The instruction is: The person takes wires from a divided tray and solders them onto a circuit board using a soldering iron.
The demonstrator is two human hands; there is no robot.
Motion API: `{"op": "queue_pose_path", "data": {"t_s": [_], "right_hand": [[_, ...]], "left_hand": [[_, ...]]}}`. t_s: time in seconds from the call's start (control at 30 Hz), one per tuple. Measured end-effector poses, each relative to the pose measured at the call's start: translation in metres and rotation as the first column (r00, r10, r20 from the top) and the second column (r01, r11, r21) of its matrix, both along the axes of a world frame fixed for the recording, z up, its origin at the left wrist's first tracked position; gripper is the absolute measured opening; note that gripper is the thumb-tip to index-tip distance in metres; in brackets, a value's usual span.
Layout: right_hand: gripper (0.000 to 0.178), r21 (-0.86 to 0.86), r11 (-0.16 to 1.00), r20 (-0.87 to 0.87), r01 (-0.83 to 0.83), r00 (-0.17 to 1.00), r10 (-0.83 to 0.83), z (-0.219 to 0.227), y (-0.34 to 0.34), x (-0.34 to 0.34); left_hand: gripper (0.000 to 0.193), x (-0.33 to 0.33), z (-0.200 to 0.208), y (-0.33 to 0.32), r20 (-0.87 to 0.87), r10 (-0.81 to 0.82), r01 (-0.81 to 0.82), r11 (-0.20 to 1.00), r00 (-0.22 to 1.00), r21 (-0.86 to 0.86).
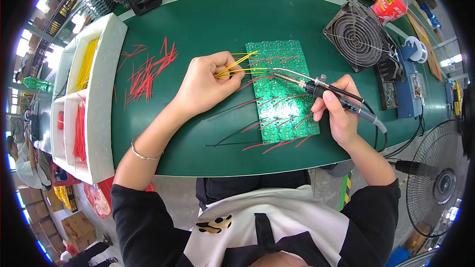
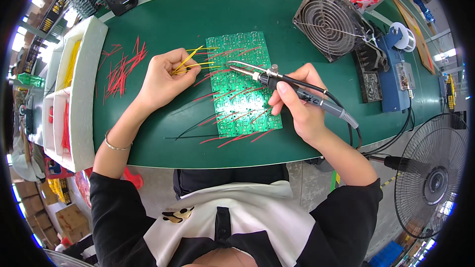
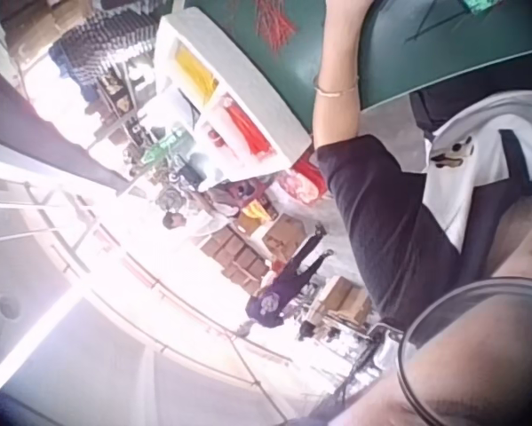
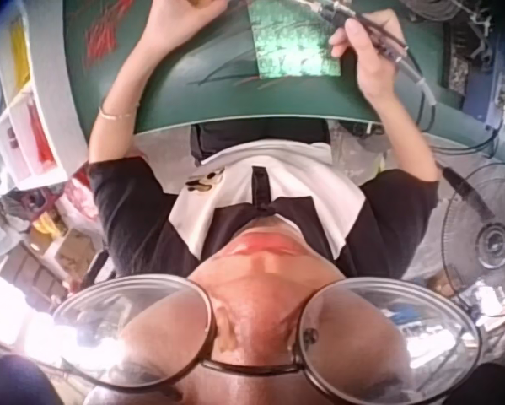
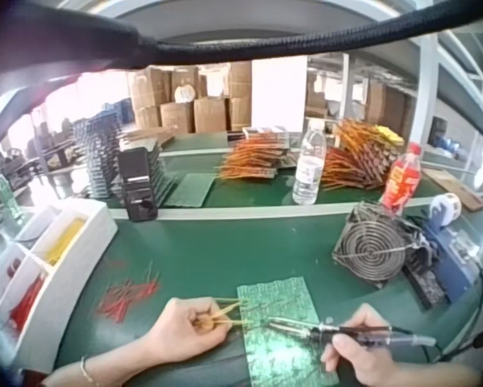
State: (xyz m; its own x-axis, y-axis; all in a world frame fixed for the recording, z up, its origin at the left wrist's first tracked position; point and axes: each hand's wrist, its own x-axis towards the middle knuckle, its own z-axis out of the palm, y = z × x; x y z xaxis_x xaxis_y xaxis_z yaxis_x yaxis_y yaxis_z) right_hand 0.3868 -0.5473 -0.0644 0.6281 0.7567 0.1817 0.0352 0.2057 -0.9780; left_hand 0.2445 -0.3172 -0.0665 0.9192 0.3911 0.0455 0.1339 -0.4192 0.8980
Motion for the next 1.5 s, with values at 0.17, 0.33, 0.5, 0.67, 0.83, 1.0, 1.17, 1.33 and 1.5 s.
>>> {"op": "queue_pose_path", "data": {"t_s": [0.17, 0.33, 0.5, 0.67, 0.83, 1.0, 1.17, 1.33, 1.5], "right_hand": [[0.019, -0.031, 0.999, 0.056, 0.011, 0.998, -0.009, 0.0013, 0.0028, -0.0030], [0.019, -0.048, 0.999, 0.065, 0.016, 0.998, -0.013, 0.0011, 0.0026, -0.0025], [0.018, -0.037, 0.999, 0.035, 0.000, 0.999, 0.001, 0.0008, 0.0022, -0.0016], [0.017, -0.032, 0.999, 0.013, -0.013, 1.000, 0.013, 0.0018, 0.0023, -0.0017], [0.017, -0.012, 1.000, -0.031, 0.000, 1.000, 0.000, 0.0019, 0.0018, 0.0000], [0.018, -0.018, 1.000, -0.038, -0.009, 0.999, 0.009, 0.0018, 0.0020, 0.0000], [0.018, -0.033, 0.999, -0.015, -0.010, 1.000, 0.010, 0.0010, 0.0020, -0.0008], [0.018, -0.033, 0.999, 0.004, -0.007, 1.000, 0.007, 0.0017, 0.0023, -0.0011], [0.018, 0.013, 1.000, 0.008, 0.016, 1.000, -0.016, 0.0002, 0.0003, 0.0004]], "left_hand": [[0.012, -0.0004, -0.0016, 0.0000, -0.001, 0.006, -0.006, 1.000, 1.000, 0.023], [0.011, -0.0001, -0.0009, -0.0010, -0.005, 0.015, -0.015, 0.999, 1.000, 0.030], [0.011, -0.0003, -0.0011, -0.0006, -0.004, 0.013, -0.012, 0.999, 1.000, 0.036], [0.012, -0.0004, -0.0017, 0.0001, 0.002, 0.011, -0.011, 0.999, 1.000, 0.041], [0.012, -0.0002, 0.0006, -0.0012, -0.004, 0.020, -0.020, 0.998, 1.000, 0.059], [0.012, 0.0014, -0.0008, -0.0015, 0.008, 0.018, -0.019, 0.998, 1.000, 0.061], [0.011, 0.0024, -0.0027, -0.0011, 0.082, 0.036, -0.041, 0.997, 0.996, 0.065], [0.012, 0.0001, 0.0013, -0.0020, 0.009, 0.026, -0.026, 0.997, 1.000, 0.066], [0.011, 0.0003, 0.0010, -0.0019, 0.014, 0.028, -0.029, 0.997, 1.000, 0.068]]}}
